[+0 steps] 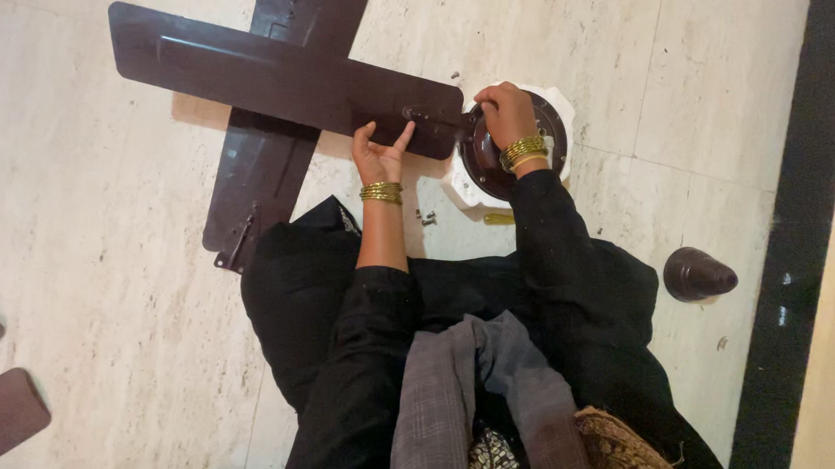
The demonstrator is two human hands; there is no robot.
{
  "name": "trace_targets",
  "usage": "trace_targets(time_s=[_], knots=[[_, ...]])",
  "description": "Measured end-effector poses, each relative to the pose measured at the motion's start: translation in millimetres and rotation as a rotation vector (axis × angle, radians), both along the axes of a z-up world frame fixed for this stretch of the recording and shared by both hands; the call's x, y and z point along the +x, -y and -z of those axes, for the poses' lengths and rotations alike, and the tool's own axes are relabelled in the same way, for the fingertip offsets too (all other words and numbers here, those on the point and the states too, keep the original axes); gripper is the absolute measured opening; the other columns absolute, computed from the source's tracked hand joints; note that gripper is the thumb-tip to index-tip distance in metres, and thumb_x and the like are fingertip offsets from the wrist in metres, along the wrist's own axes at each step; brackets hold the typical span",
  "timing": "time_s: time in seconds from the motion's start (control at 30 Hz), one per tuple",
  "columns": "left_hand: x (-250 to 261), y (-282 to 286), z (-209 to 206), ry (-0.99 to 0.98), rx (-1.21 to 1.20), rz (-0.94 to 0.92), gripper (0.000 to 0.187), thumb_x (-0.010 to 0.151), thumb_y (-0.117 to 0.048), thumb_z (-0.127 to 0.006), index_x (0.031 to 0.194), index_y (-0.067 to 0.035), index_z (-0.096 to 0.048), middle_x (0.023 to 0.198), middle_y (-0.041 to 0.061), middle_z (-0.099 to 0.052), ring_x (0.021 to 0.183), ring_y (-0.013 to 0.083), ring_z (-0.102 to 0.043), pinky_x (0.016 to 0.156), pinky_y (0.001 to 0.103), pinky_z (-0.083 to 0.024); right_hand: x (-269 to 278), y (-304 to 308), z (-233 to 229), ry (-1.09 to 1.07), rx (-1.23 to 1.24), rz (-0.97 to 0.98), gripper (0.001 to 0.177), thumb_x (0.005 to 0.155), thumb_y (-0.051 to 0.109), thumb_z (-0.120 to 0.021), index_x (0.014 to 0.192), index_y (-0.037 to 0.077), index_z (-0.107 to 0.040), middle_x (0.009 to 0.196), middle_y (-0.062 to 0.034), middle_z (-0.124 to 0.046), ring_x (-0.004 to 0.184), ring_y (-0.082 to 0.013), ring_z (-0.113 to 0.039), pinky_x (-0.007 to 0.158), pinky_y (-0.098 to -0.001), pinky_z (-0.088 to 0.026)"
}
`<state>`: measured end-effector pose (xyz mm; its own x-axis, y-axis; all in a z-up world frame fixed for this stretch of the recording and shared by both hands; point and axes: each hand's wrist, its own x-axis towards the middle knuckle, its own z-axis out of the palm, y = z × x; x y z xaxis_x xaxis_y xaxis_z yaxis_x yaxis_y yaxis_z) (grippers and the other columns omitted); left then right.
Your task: The person sits on the floor and assembles an electric fan. They attach a fan blade to the motor housing using a screwdriver and screws, then tighten the fasteners to secure the blade.
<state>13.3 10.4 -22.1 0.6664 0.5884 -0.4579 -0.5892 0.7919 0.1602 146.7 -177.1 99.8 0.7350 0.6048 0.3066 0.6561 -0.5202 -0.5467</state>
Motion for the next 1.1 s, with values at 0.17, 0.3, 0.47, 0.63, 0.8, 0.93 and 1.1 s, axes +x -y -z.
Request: trace_targets(time_s=[0.17, 0.3, 0.47, 0.63, 0.8, 0.93, 1.1], knots=[[-3, -3, -5, 0.014, -0.066, 0.015, 0.032, 0.082, -0.002, -0.068, 0.107, 0.001, -0.049, 0.124, 0.014, -0.041, 0.114, 0.0260, -0.052, 0.099, 0.072, -0.049, -2, -4, -1, -0.101, 0.059, 0.070, 0.015, 0.087, -0.001, -0.072, 0.101, 0.002, -0.075, 0.094, -0.0165, -0.072, 0.084, -0.0308, -0.073, 0.077, -0.0378, -0.057], [-7, -6, -15, 0.038, -0.123, 0.002, 0.030, 0.082, -0.007, -0.067, 0.107, -0.005, -0.050, 0.130, 0.015, -0.046, 0.121, 0.0328, -0.053, 0.103, 0.072, -0.051, 1, -4, 2, -0.125, 0.096, 0.070, 0.015, 0.087, 0.000, -0.072, 0.103, 0.001, -0.074, 0.097, -0.0157, -0.074, 0.085, -0.0275, -0.074, 0.078, -0.0355, -0.059], [-17, -18, -26, 0.231, -0.118, -0.082, 0.024, 0.084, -0.009, -0.068, 0.106, -0.004, -0.058, 0.127, 0.014, -0.060, 0.124, 0.0322, -0.057, 0.105, 0.071, -0.049, 14, -2, 17, -0.192, 0.033, 0.135, 0.016, 0.086, 0.006, -0.076, 0.102, 0.004, -0.076, 0.092, -0.0145, -0.076, 0.084, -0.0243, -0.075, 0.079, -0.0344, -0.059], [-19, -25, -26, 0.232, -0.114, -0.194, 0.023, 0.083, -0.010, -0.067, 0.105, -0.007, -0.060, 0.125, 0.011, -0.060, 0.123, 0.0327, -0.057, 0.106, 0.072, -0.048, 57, -7, 50, -0.502, 0.032, 0.298, 0.018, 0.083, 0.013, -0.076, 0.100, 0.007, -0.075, 0.091, -0.0098, -0.075, 0.082, -0.0233, -0.075, 0.074, -0.0358, -0.063], [-12, -29, -27, 0.114, -0.090, -0.267, 0.029, 0.084, -0.010, -0.066, 0.111, -0.007, -0.056, 0.135, 0.010, -0.056, 0.130, 0.0300, -0.053, 0.109, 0.073, -0.046, 102, -50, 92, -0.095, -0.106, 0.156, 0.019, 0.079, 0.011, -0.080, 0.098, 0.008, -0.077, 0.092, -0.0145, -0.075, 0.088, -0.0325, -0.072, 0.082, -0.0399, -0.058], [-15, -32, -39, 0.211, -0.008, -0.304, 0.042, 0.084, -0.013, -0.064, 0.124, 0.000, -0.055, 0.145, 0.016, -0.049, 0.134, 0.0337, -0.051, 0.111, 0.070, -0.044, 114, -82, 109, 0.019, -0.193, 0.071, 0.021, 0.081, 0.005, -0.072, 0.101, 0.009, -0.075, 0.094, -0.0160, -0.070, 0.089, -0.0374, -0.067, 0.079, -0.0459, -0.054], [-17, -39, -55, 0.140, -0.073, -0.326, 0.041, 0.083, -0.014, -0.063, 0.121, 0.000, -0.057, 0.142, 0.012, -0.054, 0.133, 0.0303, -0.053, 0.114, 0.069, -0.042, 125, -106, 119, 0.158, -0.340, -0.010, 0.009, 0.086, 0.008, -0.063, 0.088, 0.009, -0.072, 0.091, -0.0167, -0.065, 0.088, -0.0390, -0.066, 0.070, -0.0483, -0.054]])
